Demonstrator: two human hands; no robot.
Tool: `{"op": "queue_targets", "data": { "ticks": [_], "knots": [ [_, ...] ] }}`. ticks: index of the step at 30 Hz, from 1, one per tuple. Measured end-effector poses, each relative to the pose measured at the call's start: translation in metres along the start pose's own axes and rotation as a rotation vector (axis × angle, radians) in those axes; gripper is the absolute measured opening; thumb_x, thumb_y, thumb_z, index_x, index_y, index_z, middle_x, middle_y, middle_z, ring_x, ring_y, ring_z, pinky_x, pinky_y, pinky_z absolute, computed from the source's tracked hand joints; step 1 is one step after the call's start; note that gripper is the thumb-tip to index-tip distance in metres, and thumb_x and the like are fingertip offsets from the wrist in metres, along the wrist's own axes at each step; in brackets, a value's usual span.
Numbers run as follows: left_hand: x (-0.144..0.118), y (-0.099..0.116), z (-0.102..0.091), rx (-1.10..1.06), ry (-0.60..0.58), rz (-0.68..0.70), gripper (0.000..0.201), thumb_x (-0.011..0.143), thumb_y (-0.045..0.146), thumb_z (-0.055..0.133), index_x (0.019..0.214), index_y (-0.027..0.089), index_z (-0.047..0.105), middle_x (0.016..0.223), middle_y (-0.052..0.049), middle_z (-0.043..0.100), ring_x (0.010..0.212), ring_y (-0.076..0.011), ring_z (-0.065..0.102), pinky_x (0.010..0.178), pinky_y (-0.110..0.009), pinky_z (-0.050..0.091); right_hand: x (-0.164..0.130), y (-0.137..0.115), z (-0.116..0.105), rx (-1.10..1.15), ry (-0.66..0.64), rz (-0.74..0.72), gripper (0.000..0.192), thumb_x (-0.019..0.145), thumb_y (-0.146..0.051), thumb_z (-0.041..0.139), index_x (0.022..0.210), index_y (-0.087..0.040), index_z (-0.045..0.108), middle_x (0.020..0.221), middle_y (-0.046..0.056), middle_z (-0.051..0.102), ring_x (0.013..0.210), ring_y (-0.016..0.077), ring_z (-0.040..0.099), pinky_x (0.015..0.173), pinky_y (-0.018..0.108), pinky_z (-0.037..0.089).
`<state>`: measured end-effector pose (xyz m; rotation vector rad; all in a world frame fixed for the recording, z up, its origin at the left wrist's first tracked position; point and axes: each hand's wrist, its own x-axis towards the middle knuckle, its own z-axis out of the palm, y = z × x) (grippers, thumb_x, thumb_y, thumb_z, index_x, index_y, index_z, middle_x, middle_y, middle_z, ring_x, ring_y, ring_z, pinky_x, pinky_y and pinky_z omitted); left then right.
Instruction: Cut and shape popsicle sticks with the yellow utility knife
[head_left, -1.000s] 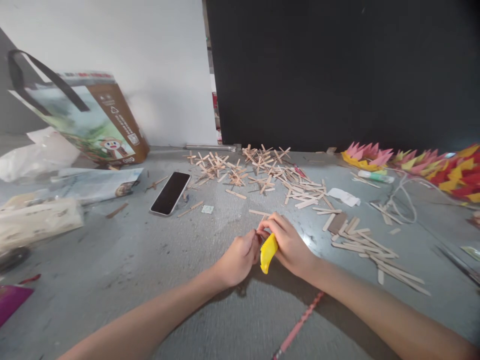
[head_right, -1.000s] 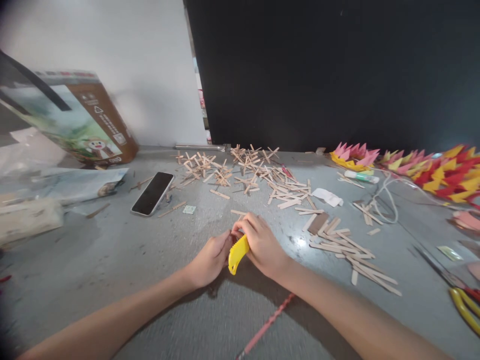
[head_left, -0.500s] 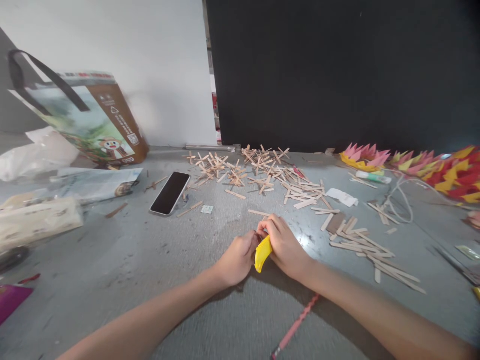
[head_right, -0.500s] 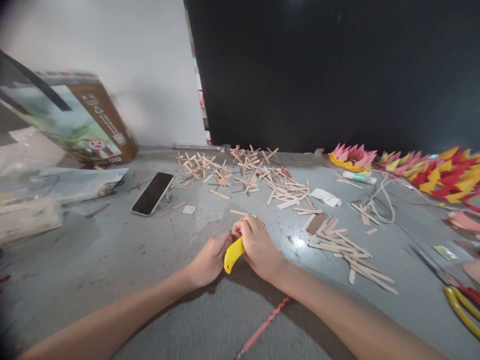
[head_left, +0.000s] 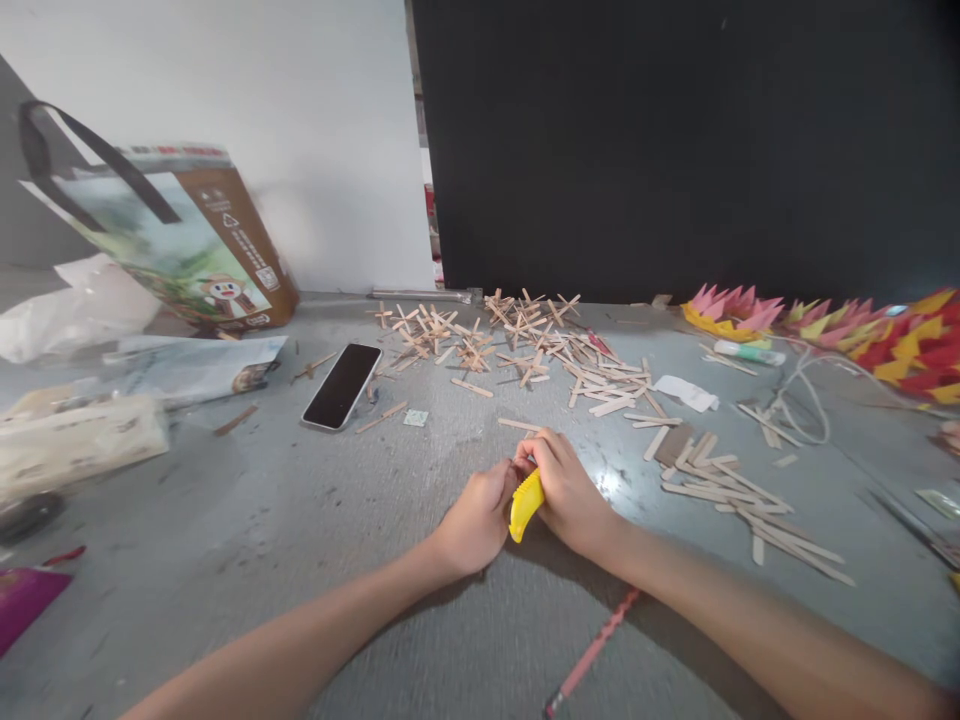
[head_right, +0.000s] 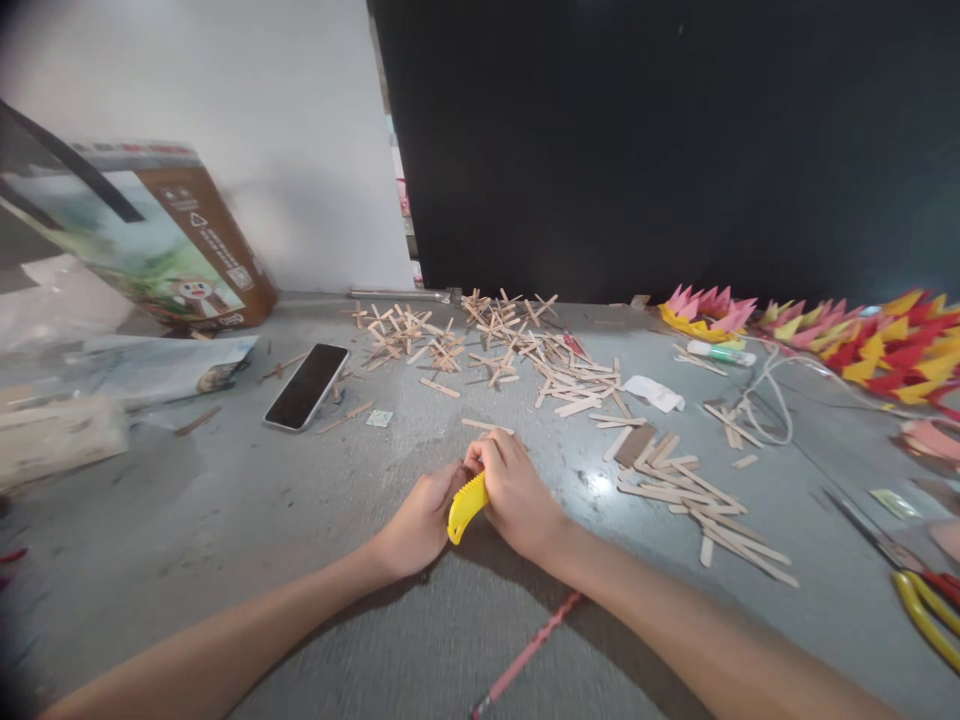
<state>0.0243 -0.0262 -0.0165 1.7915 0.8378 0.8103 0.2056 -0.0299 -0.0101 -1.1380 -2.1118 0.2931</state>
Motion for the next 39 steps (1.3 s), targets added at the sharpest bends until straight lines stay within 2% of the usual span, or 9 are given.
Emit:
{"op": "queue_targets", "data": {
  "ticks": [4,6,8,10,17,20,25,32,39],
  "knots": [
    [0.000,0.002,0.001,-0.003,0.003,-0.004,0.014,0.090,0.022,0.057,0.080,0.021,0.047,0.073,0.002,0.057,0.063,-0.0114,0.047,0.059,-0.024,0.034,0.000,-0.002,0.000,0.011,0.016,0.007,0.032,0.088,0.005,0.054,0.098,-0.023,0.045,0.102,0.006,0.053,0.096,0.0258,0.053,0.081,0.037,0.047],
    [0.004,0.002,0.000,-0.039,0.097,-0.078,0.020,0.093,0.029,0.054,0.077,0.022,0.045,0.066,0.003,0.053,0.059,-0.0115,0.046,0.056,-0.024,0.033,-0.001,-0.007,-0.002,0.007,0.013,-0.035,0.028,0.090,0.002,0.055,0.099,-0.023,0.045,0.101,0.006,0.053,0.094,0.0260,0.053,0.081,0.038,0.046],
    [0.009,0.002,-0.003,-0.130,0.293,-0.245,0.029,0.100,0.038,0.040,0.074,0.024,0.039,0.056,0.006,0.043,0.050,-0.0114,0.041,0.050,-0.024,0.032,-0.003,-0.011,-0.006,-0.013,-0.009,-0.104,0.024,0.095,-0.001,0.053,0.100,-0.023,0.046,0.100,0.006,0.054,0.092,0.0260,0.053,0.081,0.038,0.046],
    [0.013,0.002,-0.005,-0.210,0.346,-0.323,0.035,0.103,0.045,0.036,0.074,0.025,0.036,0.055,0.008,0.038,0.046,-0.0105,0.036,0.047,-0.023,0.031,-0.004,-0.014,-0.009,-0.026,-0.036,-0.147,0.019,0.100,-0.004,0.049,0.102,-0.023,0.048,0.100,0.007,0.056,0.092,0.0257,0.053,0.082,0.039,0.045],
    [0.008,0.003,-0.001,-0.250,0.172,-0.254,0.048,0.102,0.068,0.038,0.081,0.024,0.041,0.058,0.009,0.040,0.047,-0.0088,0.034,0.046,-0.021,0.030,-0.004,0.002,-0.006,0.115,0.152,-0.067,0.013,0.105,-0.015,0.055,0.112,-0.026,0.059,0.099,0.005,0.056,0.094,0.0248,0.058,0.080,0.038,0.049],
    [0.006,0.004,-0.002,-0.146,0.125,-0.204,0.047,0.106,0.061,0.034,0.080,0.024,0.041,0.058,0.007,0.044,0.049,-0.0097,0.038,0.049,-0.022,0.034,-0.007,0.005,-0.005,0.109,0.216,-0.109,0.028,0.105,-0.015,0.058,0.127,-0.031,0.063,0.094,0.004,0.055,0.087,0.0240,0.058,0.076,0.039,0.048],
    [0.003,0.008,-0.006,-0.016,0.036,-0.134,0.040,0.110,0.046,0.028,0.081,0.023,0.043,0.061,0.005,0.049,0.053,-0.0110,0.044,0.055,-0.024,0.037,-0.011,0.007,-0.005,0.057,0.209,-0.150,0.056,0.105,-0.014,0.056,0.155,-0.038,0.050,0.094,0.004,0.054,0.086,0.0244,0.057,0.079,0.042,0.049],
    [0.003,0.010,-0.006,0.014,-0.012,-0.115,0.040,0.111,0.043,0.026,0.081,0.023,0.043,0.062,0.006,0.047,0.054,-0.0117,0.044,0.057,-0.024,0.037,-0.011,0.009,-0.006,0.078,0.203,-0.168,0.045,0.103,-0.014,0.060,0.142,-0.036,0.061,0.092,0.003,0.056,0.086,0.0238,0.059,0.078,0.041,0.050],
    [0.003,0.008,-0.006,0.018,-0.023,-0.081,0.039,0.111,0.044,0.024,0.082,0.024,0.039,0.061,0.007,0.045,0.054,-0.0111,0.042,0.057,-0.025,0.035,-0.005,0.004,-0.007,0.235,0.184,-0.064,0.024,0.105,-0.018,0.059,0.122,-0.032,0.067,0.098,0.005,0.057,0.090,0.0230,0.062,0.079,0.038,0.055]
  ]
}}
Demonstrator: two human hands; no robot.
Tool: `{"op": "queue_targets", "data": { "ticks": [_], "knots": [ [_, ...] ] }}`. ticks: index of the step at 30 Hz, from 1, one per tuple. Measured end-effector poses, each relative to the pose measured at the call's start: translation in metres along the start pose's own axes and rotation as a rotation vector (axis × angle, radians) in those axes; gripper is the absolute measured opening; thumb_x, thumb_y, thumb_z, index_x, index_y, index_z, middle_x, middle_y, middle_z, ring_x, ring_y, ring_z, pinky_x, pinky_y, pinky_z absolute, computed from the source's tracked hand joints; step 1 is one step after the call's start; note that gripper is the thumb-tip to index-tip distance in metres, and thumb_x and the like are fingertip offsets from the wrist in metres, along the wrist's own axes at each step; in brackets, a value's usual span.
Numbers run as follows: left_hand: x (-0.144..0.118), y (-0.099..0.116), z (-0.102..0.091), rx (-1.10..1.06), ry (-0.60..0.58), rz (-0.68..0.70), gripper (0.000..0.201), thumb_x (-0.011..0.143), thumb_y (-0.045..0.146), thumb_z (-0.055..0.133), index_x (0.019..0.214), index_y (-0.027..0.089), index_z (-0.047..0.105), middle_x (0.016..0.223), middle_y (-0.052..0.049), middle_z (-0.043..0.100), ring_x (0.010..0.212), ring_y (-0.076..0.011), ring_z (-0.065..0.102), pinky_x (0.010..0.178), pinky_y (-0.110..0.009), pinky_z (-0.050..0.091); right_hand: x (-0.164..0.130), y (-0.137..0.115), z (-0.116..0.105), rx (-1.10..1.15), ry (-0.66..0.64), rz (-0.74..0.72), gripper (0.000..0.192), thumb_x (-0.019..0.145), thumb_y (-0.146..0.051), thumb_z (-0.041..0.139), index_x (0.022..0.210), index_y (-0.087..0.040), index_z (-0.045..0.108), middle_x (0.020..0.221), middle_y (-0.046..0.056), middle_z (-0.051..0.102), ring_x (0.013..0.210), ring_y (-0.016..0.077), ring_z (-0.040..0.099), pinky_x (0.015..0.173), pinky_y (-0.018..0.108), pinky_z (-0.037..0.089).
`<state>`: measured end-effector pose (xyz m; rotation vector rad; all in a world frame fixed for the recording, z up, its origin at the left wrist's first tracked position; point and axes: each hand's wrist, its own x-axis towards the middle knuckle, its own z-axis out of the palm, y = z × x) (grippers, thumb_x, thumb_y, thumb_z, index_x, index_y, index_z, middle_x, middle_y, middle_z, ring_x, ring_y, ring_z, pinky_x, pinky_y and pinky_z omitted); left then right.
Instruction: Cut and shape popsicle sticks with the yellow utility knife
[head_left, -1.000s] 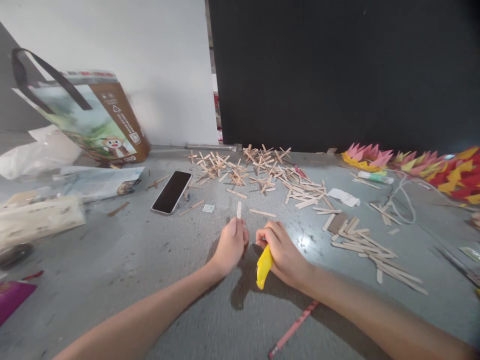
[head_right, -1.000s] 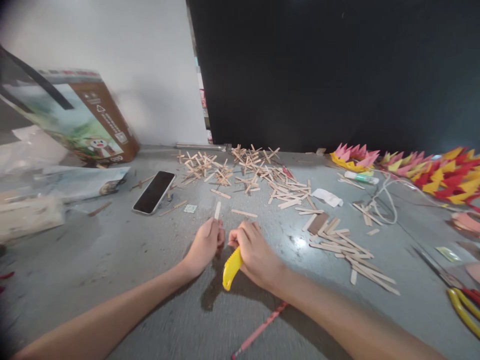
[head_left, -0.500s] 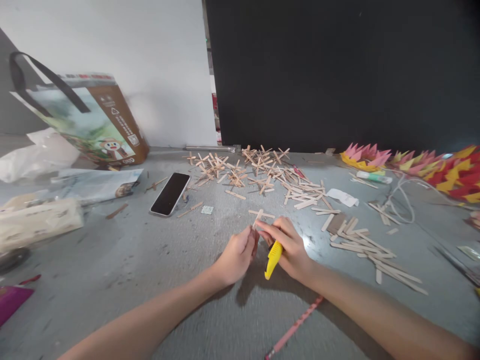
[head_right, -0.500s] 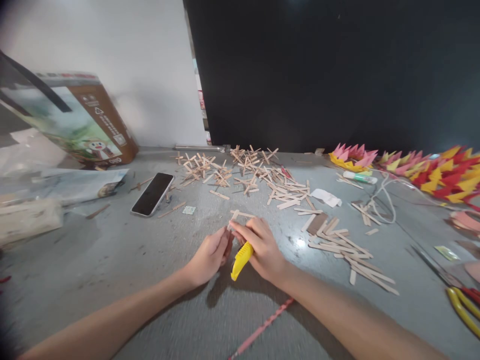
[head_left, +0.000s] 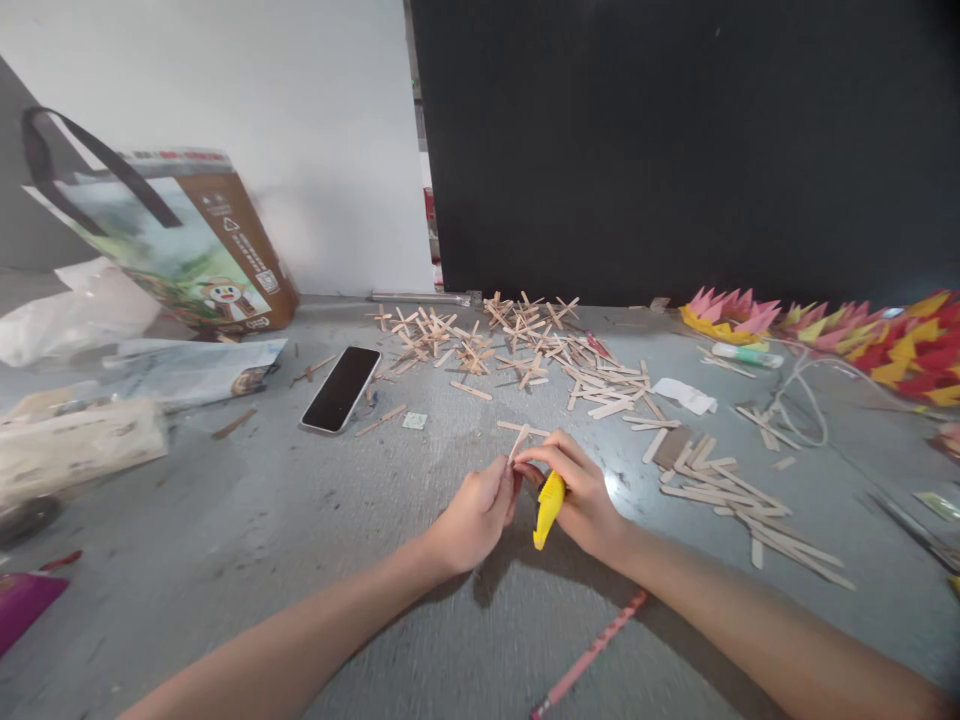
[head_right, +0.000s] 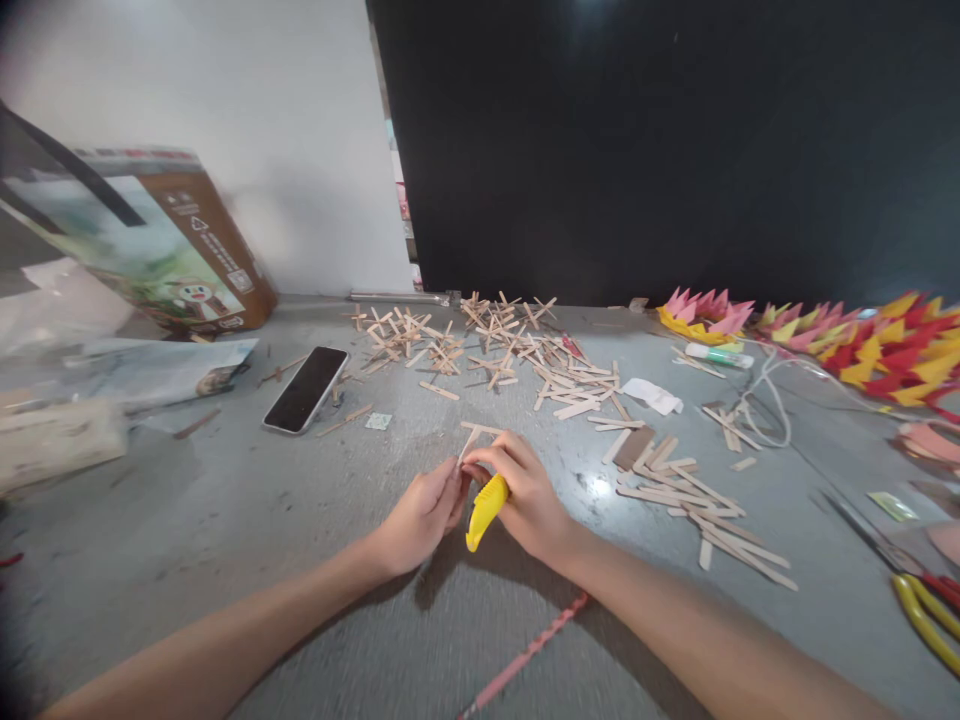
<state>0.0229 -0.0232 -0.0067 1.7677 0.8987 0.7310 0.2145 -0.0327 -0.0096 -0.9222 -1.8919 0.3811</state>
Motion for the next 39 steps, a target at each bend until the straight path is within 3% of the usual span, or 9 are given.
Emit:
{"op": "queue_targets", "data": {
  "ticks": [11,17,24,31,33,36,39],
  "knots": [
    [-0.002,0.000,-0.003,0.087,-0.054,0.021,0.019,0.104,0.026,0.037,0.085,0.024,0.038,0.067,0.007,0.043,0.057,-0.0112,0.038,0.057,-0.025,0.029,-0.001,-0.004,0.003,0.011,-0.048,0.121,0.009,0.105,-0.021,0.055,0.108,-0.026,0.062,0.101,0.006,0.062,0.091,0.0234,0.063,0.080,0.038,0.053],
    [-0.002,0.003,-0.003,0.143,-0.064,-0.059,0.018,0.103,0.024,0.035,0.085,0.024,0.037,0.068,0.005,0.047,0.057,-0.0124,0.040,0.057,-0.027,0.028,0.002,-0.007,0.001,-0.059,-0.151,0.124,0.023,0.093,-0.004,0.054,0.103,-0.025,0.054,0.100,0.005,0.059,0.094,0.0249,0.059,0.079,0.037,0.050],
    [-0.004,-0.001,0.000,-0.002,-0.062,-0.006,0.033,0.110,0.041,0.028,0.085,0.024,0.039,0.068,0.005,0.046,0.059,-0.0117,0.040,0.058,-0.026,0.034,0.002,-0.008,0.002,-0.070,-0.163,0.088,0.027,0.088,-0.002,0.056,0.098,-0.025,0.047,0.101,0.005,0.057,0.095,0.0247,0.058,0.079,0.037,0.050],
    [0.005,-0.008,0.002,-0.197,0.231,-0.112,0.043,0.107,0.056,0.034,0.080,0.024,0.041,0.062,0.007,0.042,0.054,-0.0112,0.038,0.053,-0.024,0.033,-0.002,-0.013,0.004,-0.104,-0.213,-0.008,0.016,0.105,-0.011,0.048,0.108,-0.025,0.053,0.103,0.007,0.059,0.097,0.0253,0.057,0.084,0.040,0.050],
    [0.005,-0.006,0.000,-0.125,0.259,-0.105,0.043,0.108,0.054,0.033,0.089,0.022,0.053,0.060,0.007,0.042,0.054,-0.0120,0.039,0.054,-0.024,0.032,-0.004,-0.011,0.005,-0.057,-0.170,0.010,0.016,0.103,-0.010,0.050,0.106,-0.025,0.055,0.099,0.005,0.059,0.094,0.0239,0.059,0.081,0.038,0.050],
    [0.004,-0.003,-0.004,0.035,0.252,-0.047,0.039,0.110,0.043,0.035,0.116,0.019,0.065,0.060,0.007,0.041,0.056,-0.0130,0.041,0.059,-0.025,0.034,-0.005,-0.001,0.007,0.026,0.034,0.136,0.013,0.101,-0.014,0.054,0.105,-0.026,0.057,0.092,0.002,0.057,0.081,0.0200,0.059,0.071,0.033,0.049],
    [0.002,-0.001,-0.005,0.133,0.238,0.055,0.037,0.109,0.031,0.037,0.125,0.018,0.068,0.072,0.002,0.055,0.065,-0.0140,0.050,0.066,-0.026,0.041,-0.003,0.008,0.007,0.050,0.237,0.272,0.014,0.102,-0.027,0.060,0.116,-0.027,0.057,0.082,-0.002,0.055,0.068,0.0172,0.057,0.065,0.031,0.049]
  ]
}}
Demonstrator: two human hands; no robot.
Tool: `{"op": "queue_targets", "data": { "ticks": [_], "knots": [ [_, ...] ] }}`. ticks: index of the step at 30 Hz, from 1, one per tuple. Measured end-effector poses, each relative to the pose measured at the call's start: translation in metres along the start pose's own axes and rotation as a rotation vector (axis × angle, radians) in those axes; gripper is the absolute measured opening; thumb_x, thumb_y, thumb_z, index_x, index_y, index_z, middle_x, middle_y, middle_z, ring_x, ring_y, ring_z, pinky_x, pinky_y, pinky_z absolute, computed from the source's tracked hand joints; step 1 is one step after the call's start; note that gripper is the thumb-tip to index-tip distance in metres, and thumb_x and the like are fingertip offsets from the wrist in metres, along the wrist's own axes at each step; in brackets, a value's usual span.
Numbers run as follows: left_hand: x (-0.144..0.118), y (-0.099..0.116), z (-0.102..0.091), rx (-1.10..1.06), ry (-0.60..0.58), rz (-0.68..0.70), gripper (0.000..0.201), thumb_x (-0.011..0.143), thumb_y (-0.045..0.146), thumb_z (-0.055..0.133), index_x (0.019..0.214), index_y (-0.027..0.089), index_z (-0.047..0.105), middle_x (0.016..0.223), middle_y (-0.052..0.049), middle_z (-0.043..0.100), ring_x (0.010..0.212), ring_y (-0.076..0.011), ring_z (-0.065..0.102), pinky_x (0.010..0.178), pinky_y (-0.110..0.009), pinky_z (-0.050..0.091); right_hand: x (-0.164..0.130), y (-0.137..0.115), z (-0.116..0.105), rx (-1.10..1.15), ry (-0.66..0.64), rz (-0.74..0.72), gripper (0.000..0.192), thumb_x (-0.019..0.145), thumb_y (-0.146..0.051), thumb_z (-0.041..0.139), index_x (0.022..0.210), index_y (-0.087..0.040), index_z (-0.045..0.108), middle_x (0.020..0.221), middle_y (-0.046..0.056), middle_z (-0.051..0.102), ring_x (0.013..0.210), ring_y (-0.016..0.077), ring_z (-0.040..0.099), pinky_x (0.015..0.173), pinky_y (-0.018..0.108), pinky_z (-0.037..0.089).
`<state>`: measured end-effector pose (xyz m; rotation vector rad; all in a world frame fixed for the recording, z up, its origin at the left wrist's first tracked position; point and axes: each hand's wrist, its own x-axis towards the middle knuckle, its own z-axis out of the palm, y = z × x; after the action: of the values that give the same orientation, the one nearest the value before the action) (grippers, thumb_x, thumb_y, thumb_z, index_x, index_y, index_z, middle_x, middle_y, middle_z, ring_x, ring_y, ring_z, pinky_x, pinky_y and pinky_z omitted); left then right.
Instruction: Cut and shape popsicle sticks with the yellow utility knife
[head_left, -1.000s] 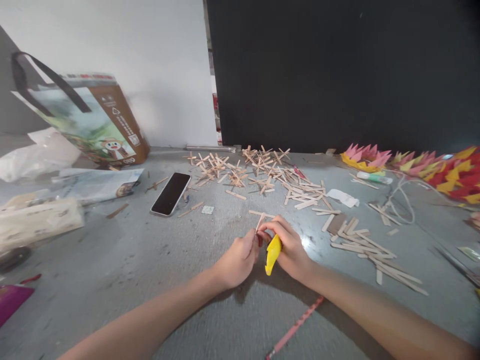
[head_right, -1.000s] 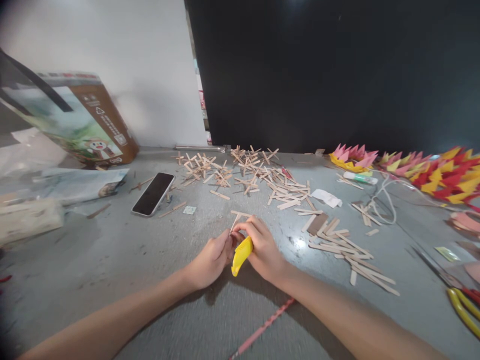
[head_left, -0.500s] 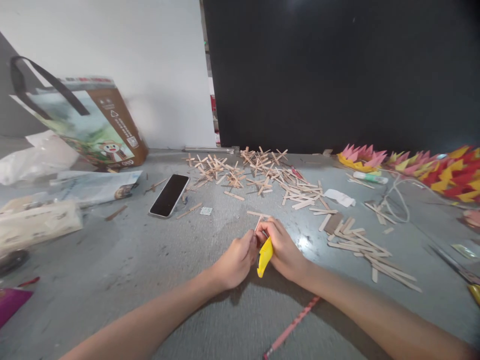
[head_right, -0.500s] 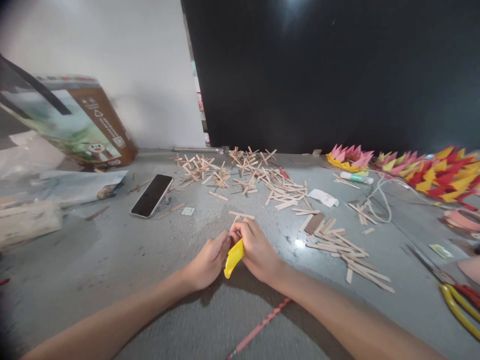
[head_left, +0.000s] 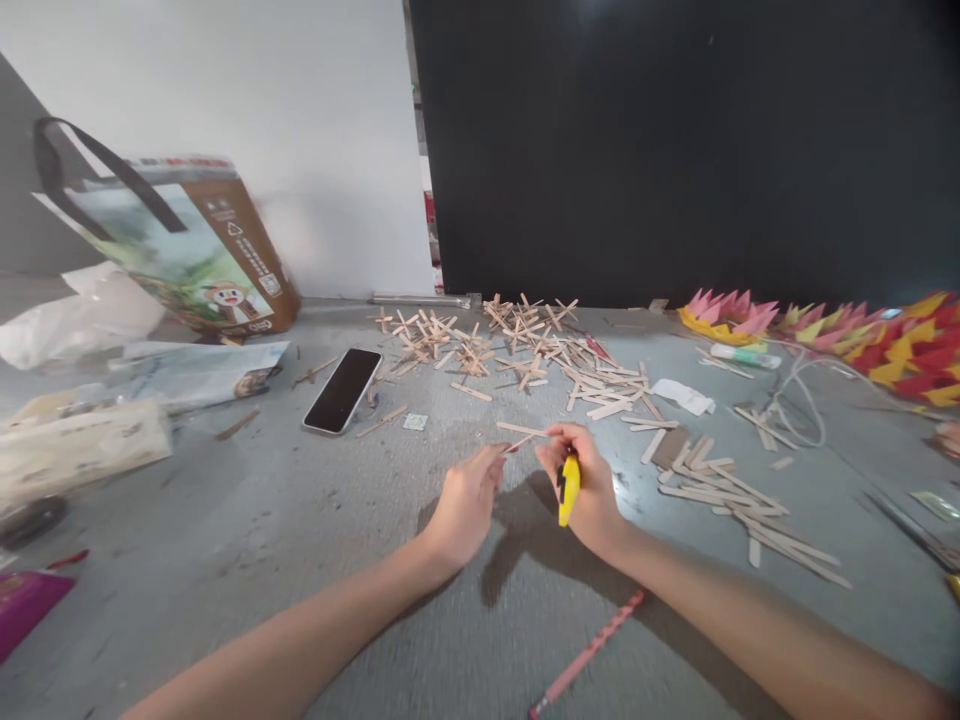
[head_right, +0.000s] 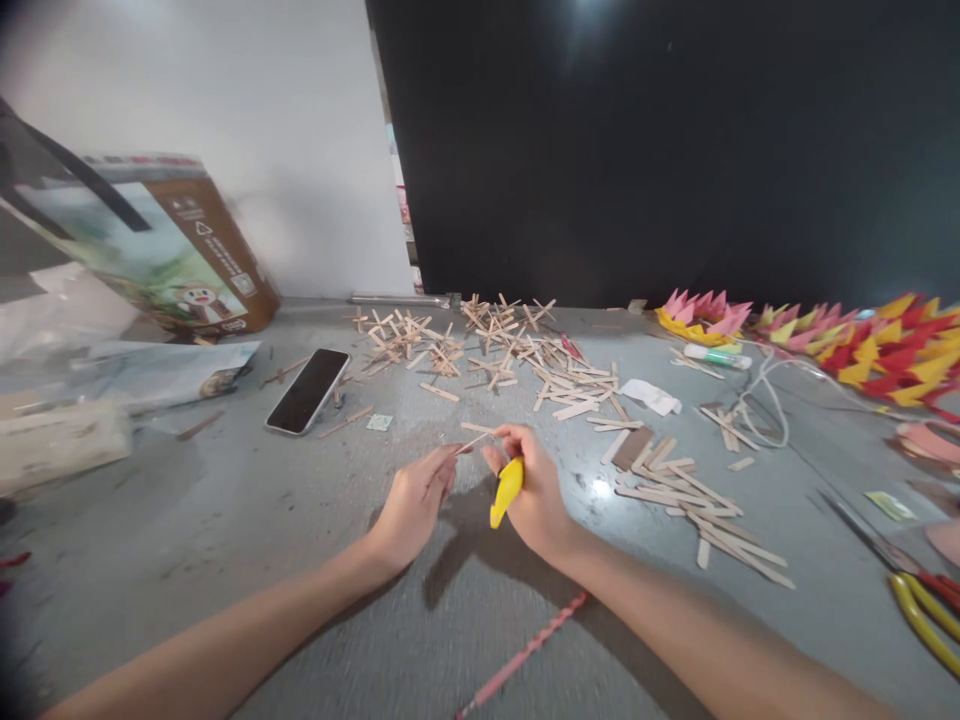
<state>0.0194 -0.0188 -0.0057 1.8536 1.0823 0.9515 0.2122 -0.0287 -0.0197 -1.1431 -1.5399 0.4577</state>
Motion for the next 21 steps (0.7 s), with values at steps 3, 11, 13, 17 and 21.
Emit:
{"op": "queue_targets", "data": {
  "ticks": [3,11,13,17,21],
  "knots": [
    [-0.003,0.001,0.001,0.044,-0.053,0.096,0.038,0.109,0.027,0.038,0.131,0.019,0.068,0.099,-0.007,0.069,0.081,-0.0165,0.061,0.077,-0.028,0.048,0.005,-0.003,-0.002,-0.017,-0.018,0.051,0.020,0.104,-0.033,0.061,0.121,-0.025,0.061,0.078,-0.003,0.058,0.065,0.0169,0.058,0.064,0.031,0.050],
    [0.001,0.000,-0.001,-0.156,0.016,-0.012,0.031,0.107,0.037,0.049,0.120,0.020,0.071,0.085,-0.004,0.069,0.076,-0.0165,0.063,0.070,-0.027,0.049,0.008,-0.016,-0.008,-0.020,-0.140,-0.072,0.015,0.108,-0.029,0.054,0.102,-0.022,0.067,0.092,0.004,0.067,0.081,0.0189,0.065,0.072,0.030,0.051],
    [0.004,0.002,-0.004,-0.291,0.020,-0.082,0.030,0.105,0.041,0.055,0.118,0.019,0.071,0.077,0.000,0.065,0.069,-0.0143,0.060,0.064,-0.024,0.046,0.008,-0.014,-0.007,-0.005,-0.130,-0.107,0.013,0.107,-0.025,0.054,0.107,-0.023,0.067,0.097,0.004,0.068,0.083,0.0184,0.065,0.073,0.030,0.052],
    [0.006,0.006,-0.005,-0.522,0.079,-0.115,0.027,0.100,0.041,0.067,0.110,0.017,0.070,0.071,0.001,0.065,0.064,-0.0121,0.061,0.064,-0.023,0.048,0.006,-0.009,-0.004,0.020,-0.154,-0.128,0.012,0.107,-0.022,0.055,0.112,-0.025,0.066,0.098,0.003,0.067,0.078,0.0164,0.063,0.071,0.029,0.052],
    [0.008,0.006,-0.005,-0.726,0.158,-0.102,0.029,0.093,0.041,0.077,0.104,0.016,0.067,0.081,-0.003,0.074,0.068,-0.0165,0.071,0.065,-0.028,0.056,0.002,-0.007,-0.004,0.008,-0.172,-0.124,0.013,0.107,-0.022,0.055,0.115,-0.025,0.065,0.098,0.003,0.067,0.080,0.0161,0.063,0.073,0.028,0.052]
  ]
}}
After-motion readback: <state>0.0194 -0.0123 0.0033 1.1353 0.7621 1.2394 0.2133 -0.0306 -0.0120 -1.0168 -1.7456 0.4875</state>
